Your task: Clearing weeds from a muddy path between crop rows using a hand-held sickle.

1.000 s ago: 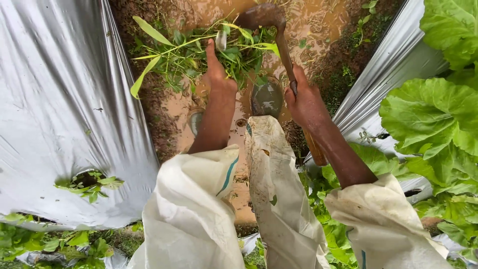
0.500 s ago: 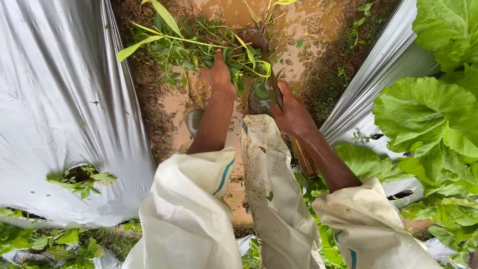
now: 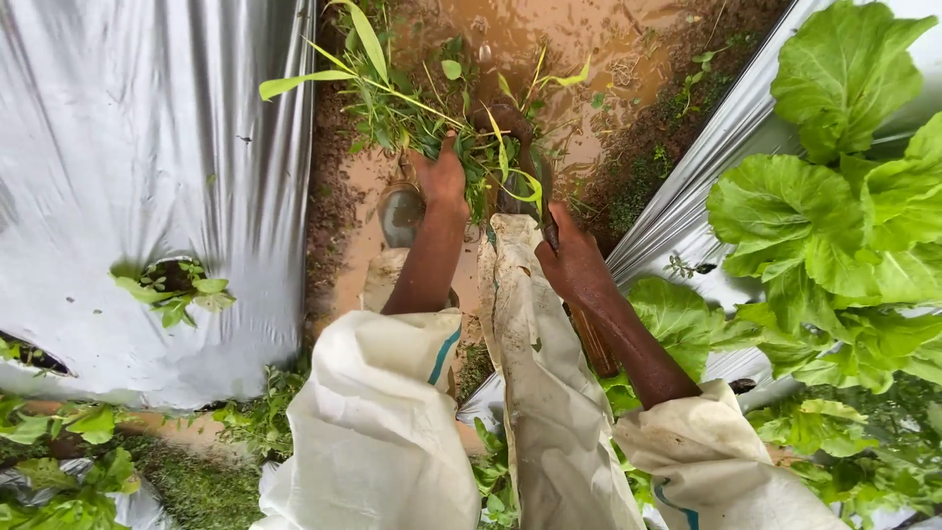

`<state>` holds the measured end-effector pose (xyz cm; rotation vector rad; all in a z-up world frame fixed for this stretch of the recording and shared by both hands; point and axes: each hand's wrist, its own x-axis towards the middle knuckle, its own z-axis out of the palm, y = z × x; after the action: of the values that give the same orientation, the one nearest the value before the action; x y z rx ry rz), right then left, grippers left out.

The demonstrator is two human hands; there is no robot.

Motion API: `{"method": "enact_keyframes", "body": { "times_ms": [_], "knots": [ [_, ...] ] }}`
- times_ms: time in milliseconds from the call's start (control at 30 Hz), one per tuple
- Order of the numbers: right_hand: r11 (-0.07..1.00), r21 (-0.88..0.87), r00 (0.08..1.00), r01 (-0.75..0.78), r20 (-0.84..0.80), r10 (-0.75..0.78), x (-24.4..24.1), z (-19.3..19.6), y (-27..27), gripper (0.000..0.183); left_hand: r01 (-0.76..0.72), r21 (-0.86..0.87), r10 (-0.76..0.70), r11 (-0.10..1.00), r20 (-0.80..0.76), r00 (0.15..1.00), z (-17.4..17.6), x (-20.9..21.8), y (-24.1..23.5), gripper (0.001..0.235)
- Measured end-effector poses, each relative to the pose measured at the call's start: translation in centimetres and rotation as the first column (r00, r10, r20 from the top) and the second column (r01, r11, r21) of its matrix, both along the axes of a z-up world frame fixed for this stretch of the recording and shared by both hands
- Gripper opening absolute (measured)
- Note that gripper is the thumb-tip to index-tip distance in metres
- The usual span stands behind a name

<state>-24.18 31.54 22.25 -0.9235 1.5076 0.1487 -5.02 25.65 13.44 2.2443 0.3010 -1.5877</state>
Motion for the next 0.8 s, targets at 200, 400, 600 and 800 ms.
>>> {"method": "enact_keyframes", "body": {
  "times_ms": [200,400,600,800],
  "knots": [
    [0.984,0.004,0.984,-0.178,0.007,0.178,1.9,7.0,0.1,0.07,-0.128,-0.066,0.127,0.99,-0.014,0.992,7.8,2.8,2.8,0.093],
    [0.909,-0.025,0.909,-0.416,-0.018,0.416,4.5,12.8,0.4,0.071,-0.342,-0.1,0.345,0.934,0.011,0.939,11.7,6.0,8.7,0.095],
    [0.802,-0.033,0.802,-0.597,0.013,0.598,8.4,17.7,-0.3,0.072,-0.534,-0.094,0.539,0.841,0.044,0.841,19.9,9.8,11.4,0.095],
    [0.691,-0.013,0.691,-0.723,-0.032,0.722,16.0,23.3,1.3,0.071,-0.677,-0.105,0.684,0.729,0.062,0.727,20.0,12.7,17.4,0.092]
  ]
}}
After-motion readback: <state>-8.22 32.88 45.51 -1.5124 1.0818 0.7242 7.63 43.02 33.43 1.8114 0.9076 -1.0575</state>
